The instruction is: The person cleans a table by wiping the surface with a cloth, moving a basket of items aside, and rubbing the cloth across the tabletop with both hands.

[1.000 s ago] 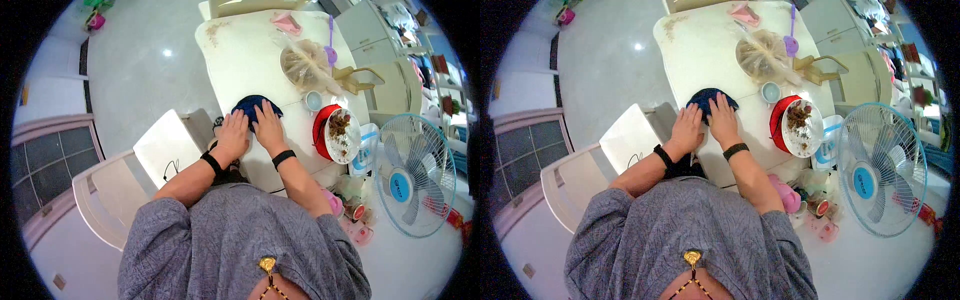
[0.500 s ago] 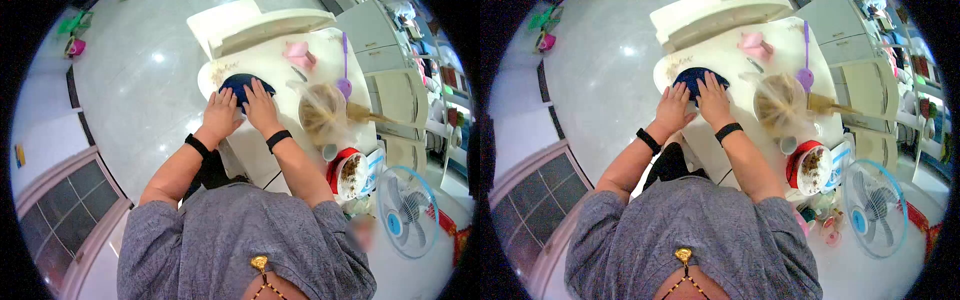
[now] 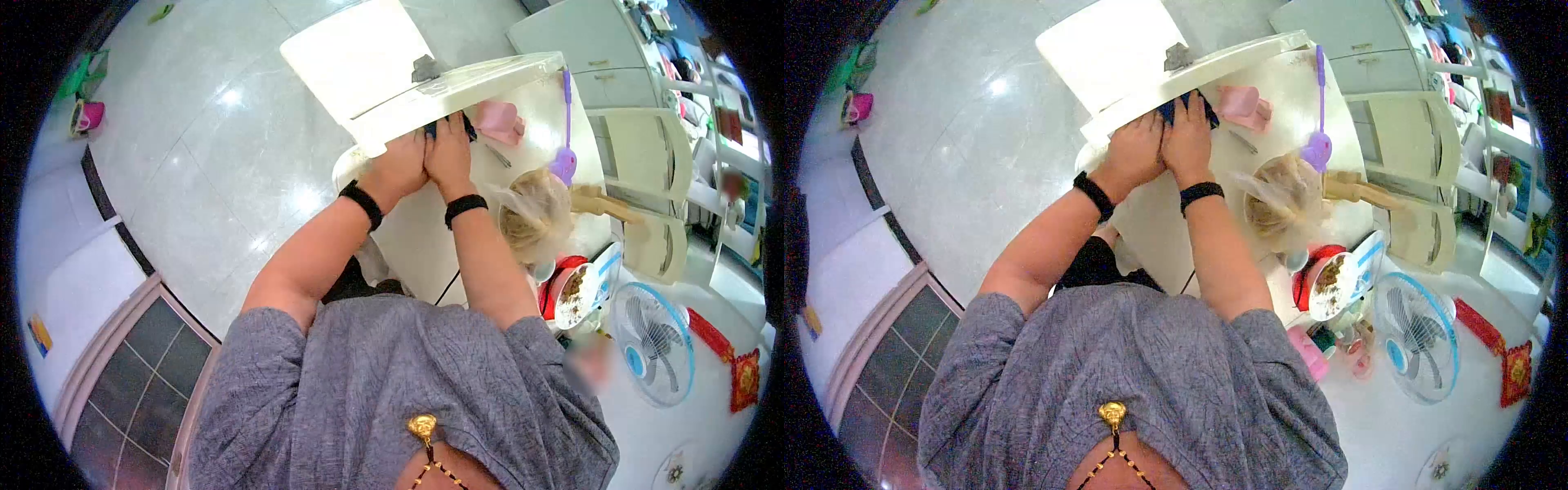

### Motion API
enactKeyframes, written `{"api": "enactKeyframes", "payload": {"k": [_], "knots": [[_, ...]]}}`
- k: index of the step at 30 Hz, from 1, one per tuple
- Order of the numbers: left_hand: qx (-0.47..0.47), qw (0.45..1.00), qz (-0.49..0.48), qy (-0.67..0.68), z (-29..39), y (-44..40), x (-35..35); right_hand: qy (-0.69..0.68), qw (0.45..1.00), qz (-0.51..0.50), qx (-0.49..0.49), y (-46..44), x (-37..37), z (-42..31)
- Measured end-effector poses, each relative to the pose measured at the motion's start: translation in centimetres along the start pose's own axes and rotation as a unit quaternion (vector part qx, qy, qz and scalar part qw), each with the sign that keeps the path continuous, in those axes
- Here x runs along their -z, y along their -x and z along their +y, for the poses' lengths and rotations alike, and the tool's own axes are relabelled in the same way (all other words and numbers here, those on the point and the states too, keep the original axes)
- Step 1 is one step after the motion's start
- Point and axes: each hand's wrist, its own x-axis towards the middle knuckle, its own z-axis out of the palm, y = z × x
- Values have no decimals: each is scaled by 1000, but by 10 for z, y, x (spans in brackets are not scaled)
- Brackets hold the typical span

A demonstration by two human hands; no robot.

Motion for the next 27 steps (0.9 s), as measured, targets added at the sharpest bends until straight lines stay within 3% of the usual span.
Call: {"api": "enactKeyframes", "payload": {"k": [1, 4, 5, 8, 9, 12, 13, 16, 22, 27], "knots": [[-26, 994, 98, -30, -2, -3, -5, -14, 1000, 26, 4, -3, -1, 2], [-45, 994, 104, -9, -9, 1, -8, -9, 999, 27, 34, -4, 1, 7], [-24, 999, 27, -38, -10, 10, -7, 12, 1000, 9, 10, -1, 1, 6], [-24, 998, 8, -56, -15, 37, -2, 0, 999, -20, 32, 23, 8, -2], [-22, 997, -56, -58, -15, 47, 12, -2, 999, -32, 38, 32, 10, -8], [-76, 987, -13, -141, -23, 79, 4, -15, 998, -52, 28, 57, 19, -30], [-57, 984, -66, -152, -20, 83, 5, -18, 999, -46, 18, 56, 18, -30], [-49, 988, -42, -140, -12, 75, 1, -29, 998, -29, 54, 42, 19, -21], [-27, 989, -51, -137, 14, 21, -8, -11, 1000, -7, 23, 4, 29, 3], [-33, 990, -47, -130, 34, -29, -29, -26, 994, 50, -98, -6, 28, 37]]}}
